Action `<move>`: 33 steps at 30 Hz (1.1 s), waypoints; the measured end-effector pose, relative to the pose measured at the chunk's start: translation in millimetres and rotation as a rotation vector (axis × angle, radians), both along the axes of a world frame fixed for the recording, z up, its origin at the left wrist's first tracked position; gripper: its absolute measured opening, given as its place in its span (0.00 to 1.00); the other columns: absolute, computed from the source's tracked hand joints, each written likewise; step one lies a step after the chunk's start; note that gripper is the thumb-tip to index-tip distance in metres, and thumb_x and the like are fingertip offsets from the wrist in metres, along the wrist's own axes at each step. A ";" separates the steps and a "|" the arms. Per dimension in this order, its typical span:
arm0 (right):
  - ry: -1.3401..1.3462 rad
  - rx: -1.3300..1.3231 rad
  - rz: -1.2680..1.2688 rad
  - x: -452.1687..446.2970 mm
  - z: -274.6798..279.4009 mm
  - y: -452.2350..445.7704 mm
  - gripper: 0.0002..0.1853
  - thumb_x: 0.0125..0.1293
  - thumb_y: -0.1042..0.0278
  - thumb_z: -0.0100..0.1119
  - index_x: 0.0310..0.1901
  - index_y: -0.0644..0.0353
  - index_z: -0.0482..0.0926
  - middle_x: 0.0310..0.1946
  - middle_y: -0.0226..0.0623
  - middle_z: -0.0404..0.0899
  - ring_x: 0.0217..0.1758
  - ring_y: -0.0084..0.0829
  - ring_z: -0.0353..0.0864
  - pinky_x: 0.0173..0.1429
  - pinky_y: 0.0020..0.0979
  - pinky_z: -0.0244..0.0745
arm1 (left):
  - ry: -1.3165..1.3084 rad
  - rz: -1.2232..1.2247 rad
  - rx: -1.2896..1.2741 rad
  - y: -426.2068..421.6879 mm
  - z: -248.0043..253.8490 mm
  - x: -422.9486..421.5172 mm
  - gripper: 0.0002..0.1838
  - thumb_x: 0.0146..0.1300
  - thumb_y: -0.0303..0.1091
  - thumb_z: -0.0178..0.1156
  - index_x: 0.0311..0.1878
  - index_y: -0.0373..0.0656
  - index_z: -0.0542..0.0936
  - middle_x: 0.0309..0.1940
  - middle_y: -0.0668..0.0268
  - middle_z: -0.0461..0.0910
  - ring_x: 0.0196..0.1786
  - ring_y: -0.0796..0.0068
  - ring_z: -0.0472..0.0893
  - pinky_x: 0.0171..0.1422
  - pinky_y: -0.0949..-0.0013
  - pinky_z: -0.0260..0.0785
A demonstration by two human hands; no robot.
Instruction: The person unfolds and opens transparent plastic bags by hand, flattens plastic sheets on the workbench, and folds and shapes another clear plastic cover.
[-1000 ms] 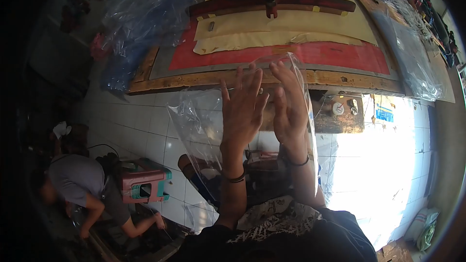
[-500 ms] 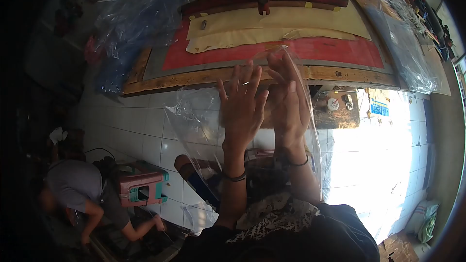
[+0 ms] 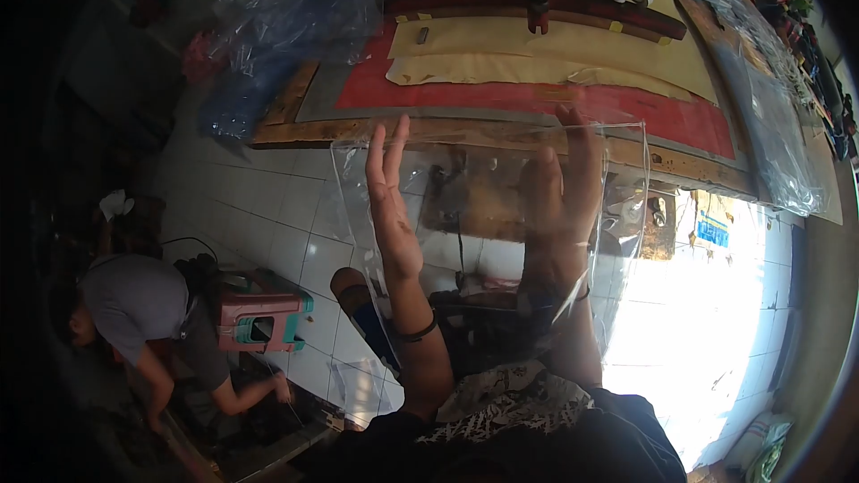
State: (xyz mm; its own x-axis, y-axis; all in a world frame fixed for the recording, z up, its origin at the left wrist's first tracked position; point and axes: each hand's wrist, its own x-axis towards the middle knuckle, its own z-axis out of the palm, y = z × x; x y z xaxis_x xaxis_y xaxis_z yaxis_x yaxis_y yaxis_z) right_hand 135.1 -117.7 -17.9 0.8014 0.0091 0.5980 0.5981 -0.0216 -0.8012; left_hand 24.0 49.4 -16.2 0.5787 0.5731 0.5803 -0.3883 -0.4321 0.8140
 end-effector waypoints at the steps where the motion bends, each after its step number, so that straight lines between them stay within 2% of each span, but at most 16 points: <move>1: 0.027 0.045 -0.039 2.2 2.5 -0.9 0.28 0.74 0.64 0.50 0.70 0.69 0.59 0.65 0.47 0.70 0.70 0.39 0.68 0.72 0.37 0.62 | 0.005 0.036 0.009 2.8 -0.1 -3.0 0.35 0.77 0.55 0.26 0.75 0.38 0.53 0.72 0.47 0.63 0.78 0.56 0.54 0.81 0.53 0.37; 2: 0.033 0.085 -0.059 4.0 0.8 -2.3 0.28 0.74 0.64 0.50 0.70 0.68 0.59 0.65 0.47 0.70 0.70 0.39 0.68 0.72 0.37 0.62 | 0.006 0.071 0.020 7.3 0.9 -5.5 0.35 0.77 0.55 0.25 0.75 0.37 0.53 0.72 0.47 0.63 0.79 0.56 0.53 0.81 0.53 0.37; 3: 0.036 0.103 -0.064 4.0 -1.0 -5.9 0.28 0.74 0.64 0.50 0.70 0.68 0.59 0.65 0.47 0.70 0.70 0.39 0.68 0.72 0.38 0.62 | -0.001 0.044 -0.133 13.8 3.8 -11.9 0.39 0.75 0.61 0.27 0.76 0.40 0.52 0.74 0.50 0.59 0.79 0.58 0.53 0.82 0.51 0.34; 6: 0.051 0.121 -0.036 -5.6 -4.0 -8.1 0.28 0.74 0.64 0.50 0.70 0.68 0.59 0.65 0.47 0.69 0.70 0.40 0.67 0.72 0.38 0.61 | -0.029 0.012 -0.130 14.9 2.9 -12.8 0.38 0.76 0.60 0.28 0.76 0.37 0.51 0.73 0.45 0.58 0.78 0.55 0.54 0.81 0.51 0.35; 9: 0.064 0.114 -0.001 -20.2 -3.4 -6.1 0.28 0.74 0.64 0.50 0.70 0.68 0.60 0.66 0.47 0.69 0.70 0.40 0.67 0.73 0.38 0.61 | -0.183 -0.047 -0.076 -1.9 0.6 -6.5 0.34 0.76 0.53 0.30 0.76 0.37 0.52 0.72 0.44 0.58 0.78 0.54 0.54 0.82 0.51 0.34; 12: 0.077 0.124 0.006 -27.5 -6.6 -8.3 0.28 0.74 0.64 0.51 0.70 0.68 0.60 0.66 0.47 0.69 0.71 0.40 0.66 0.73 0.39 0.60 | -0.198 0.082 -0.065 -1.8 -4.4 -5.7 0.34 0.76 0.52 0.30 0.75 0.37 0.53 0.73 0.44 0.58 0.79 0.54 0.53 0.82 0.52 0.32; 13: 0.082 0.129 0.008 -30.7 -6.6 -9.9 0.28 0.74 0.64 0.51 0.70 0.68 0.60 0.66 0.47 0.68 0.71 0.41 0.66 0.73 0.39 0.60 | -0.123 0.085 -0.191 8.2 -2.9 -13.7 0.35 0.75 0.52 0.30 0.76 0.37 0.53 0.74 0.45 0.57 0.79 0.55 0.51 0.82 0.52 0.32; 19: 0.105 0.146 0.012 -42.5 -8.7 -10.5 0.28 0.73 0.63 0.51 0.70 0.67 0.60 0.66 0.47 0.68 0.71 0.41 0.65 0.73 0.40 0.59 | -0.201 -0.038 -0.237 2.7 -5.7 -5.6 0.38 0.74 0.55 0.27 0.77 0.37 0.50 0.77 0.50 0.52 0.81 0.58 0.44 0.82 0.55 0.24; 25: 0.111 0.132 -0.017 -50.5 -9.9 -7.0 0.28 0.73 0.63 0.51 0.70 0.67 0.61 0.67 0.47 0.67 0.72 0.42 0.64 0.73 0.41 0.58 | -0.168 -0.143 -0.406 4.4 -15.7 -4.0 0.41 0.72 0.60 0.24 0.78 0.39 0.46 0.80 0.54 0.45 0.82 0.60 0.37 0.81 0.56 0.16; 28: 0.120 0.126 -0.007 -49.9 -7.9 -8.5 0.28 0.73 0.63 0.52 0.70 0.67 0.61 0.67 0.47 0.67 0.72 0.42 0.63 0.73 0.41 0.58 | -0.147 -0.133 -0.383 7.2 -18.6 0.3 0.39 0.72 0.58 0.22 0.79 0.43 0.46 0.80 0.58 0.44 0.82 0.60 0.36 0.80 0.51 0.15; 33: 0.133 0.079 0.032 -50.5 -0.7 -14.7 0.28 0.73 0.63 0.52 0.70 0.67 0.61 0.67 0.47 0.66 0.72 0.43 0.62 0.74 0.42 0.57 | -0.223 -0.236 -0.588 4.7 -2.8 5.0 0.39 0.73 0.60 0.24 0.79 0.46 0.43 0.81 0.62 0.39 0.82 0.65 0.33 0.80 0.53 0.14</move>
State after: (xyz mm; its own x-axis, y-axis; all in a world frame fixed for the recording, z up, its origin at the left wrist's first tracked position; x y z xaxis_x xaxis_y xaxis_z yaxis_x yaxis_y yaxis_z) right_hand 84.6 -132.4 -18.6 0.8735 -0.0069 0.4869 0.4863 0.0621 -0.8716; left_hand 29.1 54.1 -18.9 0.6296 0.7033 0.3302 -0.6043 0.1762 0.7770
